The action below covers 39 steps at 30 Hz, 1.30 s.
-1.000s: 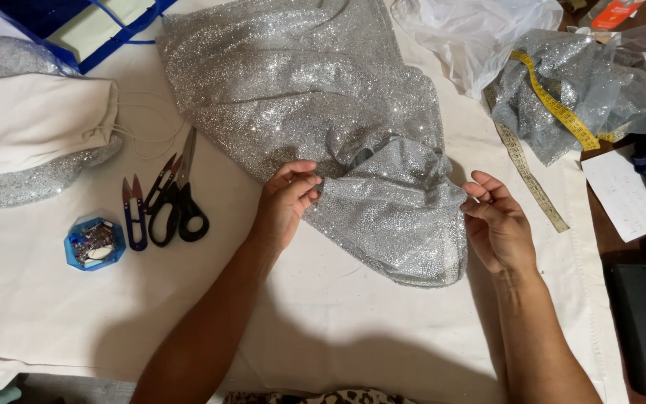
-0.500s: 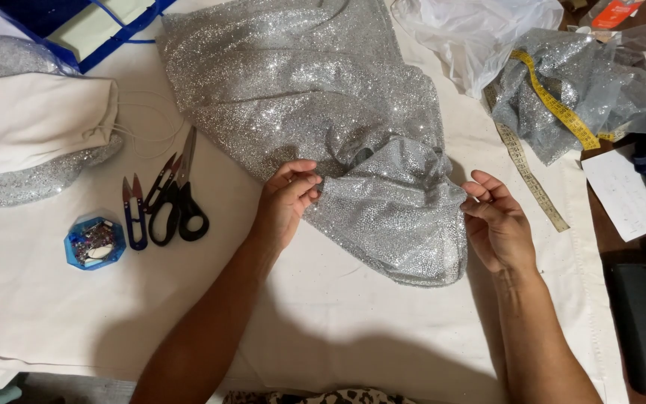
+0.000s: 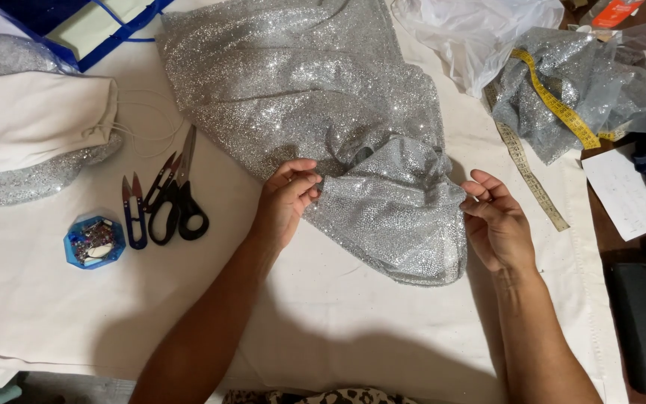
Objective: Measuring and pinning the hem of a sparkly silver fabric on a work table.
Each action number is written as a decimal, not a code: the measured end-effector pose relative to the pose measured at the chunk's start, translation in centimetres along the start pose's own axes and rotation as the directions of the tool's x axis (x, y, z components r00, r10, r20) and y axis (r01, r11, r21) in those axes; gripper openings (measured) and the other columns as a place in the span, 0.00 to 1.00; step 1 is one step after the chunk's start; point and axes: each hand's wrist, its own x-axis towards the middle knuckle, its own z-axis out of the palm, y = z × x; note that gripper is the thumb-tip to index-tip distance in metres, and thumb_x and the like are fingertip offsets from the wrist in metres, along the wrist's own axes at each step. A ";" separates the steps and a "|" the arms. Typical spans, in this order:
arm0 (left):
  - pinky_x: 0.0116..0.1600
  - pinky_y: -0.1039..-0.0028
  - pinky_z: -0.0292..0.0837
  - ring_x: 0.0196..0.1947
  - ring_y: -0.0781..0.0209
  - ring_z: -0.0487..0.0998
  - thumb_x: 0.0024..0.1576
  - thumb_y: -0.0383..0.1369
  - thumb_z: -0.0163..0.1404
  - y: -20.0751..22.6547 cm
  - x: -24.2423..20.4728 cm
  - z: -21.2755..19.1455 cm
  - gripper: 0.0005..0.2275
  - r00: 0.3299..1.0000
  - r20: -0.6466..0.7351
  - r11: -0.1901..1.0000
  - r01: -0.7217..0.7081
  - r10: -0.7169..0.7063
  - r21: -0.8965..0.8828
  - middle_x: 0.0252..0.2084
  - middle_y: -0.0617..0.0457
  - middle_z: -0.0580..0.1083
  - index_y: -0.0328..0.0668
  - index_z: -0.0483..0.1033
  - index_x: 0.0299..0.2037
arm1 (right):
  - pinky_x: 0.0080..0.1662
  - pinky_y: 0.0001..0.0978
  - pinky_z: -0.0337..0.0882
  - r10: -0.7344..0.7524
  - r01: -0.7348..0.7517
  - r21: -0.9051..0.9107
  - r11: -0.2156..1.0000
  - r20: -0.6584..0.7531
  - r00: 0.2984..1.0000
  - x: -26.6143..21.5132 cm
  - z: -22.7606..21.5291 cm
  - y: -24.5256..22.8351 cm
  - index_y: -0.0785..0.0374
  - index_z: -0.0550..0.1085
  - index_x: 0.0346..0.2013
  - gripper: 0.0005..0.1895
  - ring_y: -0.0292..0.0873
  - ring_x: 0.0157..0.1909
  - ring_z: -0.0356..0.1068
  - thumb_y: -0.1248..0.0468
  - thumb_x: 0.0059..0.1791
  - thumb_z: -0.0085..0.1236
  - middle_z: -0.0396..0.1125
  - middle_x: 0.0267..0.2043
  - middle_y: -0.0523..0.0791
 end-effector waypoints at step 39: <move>0.42 0.66 0.78 0.41 0.47 0.75 0.53 0.23 0.52 -0.1 -2.2 1.3 0.22 0.852 0.444 0.222 -0.506 0.276 0.833 0.48 0.44 0.76 0.41 0.73 0.60 | 0.38 0.19 0.73 -0.007 0.066 -0.090 0.994 0.539 0.843 -2.2 1.2 -3.4 0.65 0.52 0.71 0.51 0.31 0.40 0.69 0.81 0.36 0.62 0.64 0.60 0.55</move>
